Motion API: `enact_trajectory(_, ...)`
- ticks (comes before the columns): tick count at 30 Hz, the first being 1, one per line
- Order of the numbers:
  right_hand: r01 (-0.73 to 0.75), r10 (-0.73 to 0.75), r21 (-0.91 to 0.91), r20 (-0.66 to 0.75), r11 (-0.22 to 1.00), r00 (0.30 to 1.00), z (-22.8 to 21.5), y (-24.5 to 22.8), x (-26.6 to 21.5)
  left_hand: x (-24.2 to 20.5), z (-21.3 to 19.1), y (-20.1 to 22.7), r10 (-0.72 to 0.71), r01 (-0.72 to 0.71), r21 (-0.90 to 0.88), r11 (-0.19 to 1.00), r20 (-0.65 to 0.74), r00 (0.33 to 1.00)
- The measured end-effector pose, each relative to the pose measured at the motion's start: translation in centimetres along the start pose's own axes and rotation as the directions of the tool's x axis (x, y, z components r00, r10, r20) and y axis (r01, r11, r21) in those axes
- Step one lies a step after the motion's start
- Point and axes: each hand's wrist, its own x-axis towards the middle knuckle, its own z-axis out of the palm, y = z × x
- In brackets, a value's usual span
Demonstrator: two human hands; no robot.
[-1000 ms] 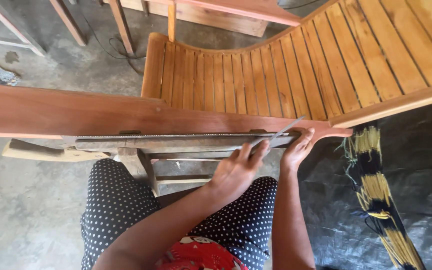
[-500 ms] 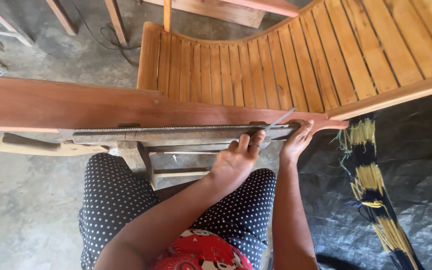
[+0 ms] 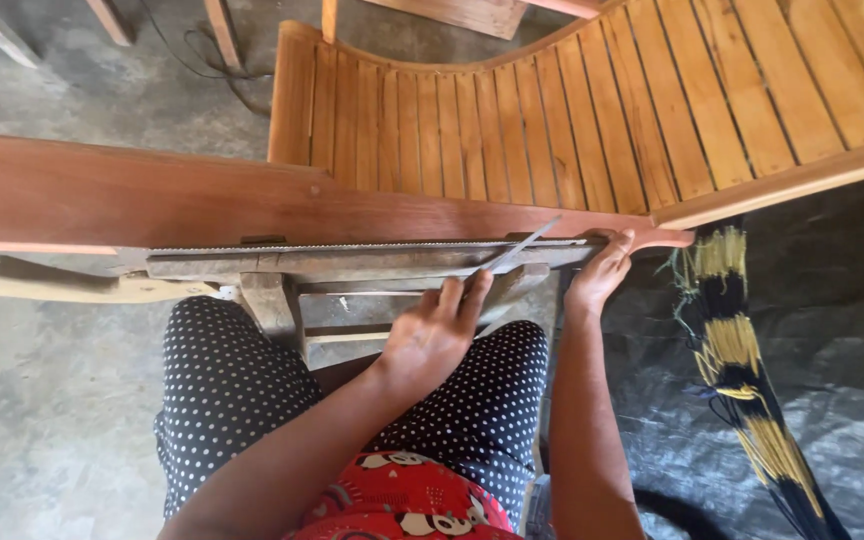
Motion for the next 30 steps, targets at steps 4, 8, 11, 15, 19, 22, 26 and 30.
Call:
enact_trajectory(4, -0.065, 0.065, -0.018, -0.021, 0.998, 0.998, -0.3, 0.5, 0.3, 2.4, 0.5, 1.5, 0.009, -0.007, 0.037, 0.999, -0.047, 0.999)
enact_trajectory(8, -0.1, 0.1, -0.046, -0.003, 0.994, 0.995, -0.5, -2.2, -0.3, 3.0, -0.4, 1.3, -0.034, 0.03, -0.062, 0.998, -0.054, 0.998)
enact_trajectory(11, -0.06, 0.061, -0.098, 0.008, 0.993, 0.998, -0.1, -6.5, -0.8, 3.2, -0.8, 0.8, -0.015, 0.012, -0.171, 0.985, -0.013, 1.0)
enact_trajectory(15, -0.112, 0.119, -0.236, 0.016, 0.965, 0.993, 0.6, -7.2, 0.4, 2.0, -1.9, 0.1, -0.04, 0.048, -0.289, 0.956, 0.032, 0.999)
enact_trajectory(19, -0.15, 0.18, -0.358, 0.051, 0.922, 0.982, 0.2, -4.8, 1.0, -1.2, -4.0, -0.8, -0.033, 0.025, -0.263, 0.964, -0.025, 0.999)
enact_trajectory(22, -0.02, 0.091, -0.482, 0.126, 0.876, 0.988, 0.3, -4.0, 1.6, -4.3, -3.8, -1.8, -0.024, 0.002, -0.168, 0.986, -0.128, 0.992)
enact_trajectory(26, -0.034, 0.213, -0.647, 0.2, 0.762, 0.957, 1.0, -7.0, 2.7, -6.2, -2.9, -2.3, 0.015, -0.019, -0.022, 1.0, -0.195, 0.981)
enact_trajectory(30, 0.438, -0.034, -0.756, 0.485, 0.487, 0.874, 2.2, -3.9, 4.2, -5.8, -0.9, -2.9, 0.006, 0.001, 0.059, 0.998, -0.117, 0.993)
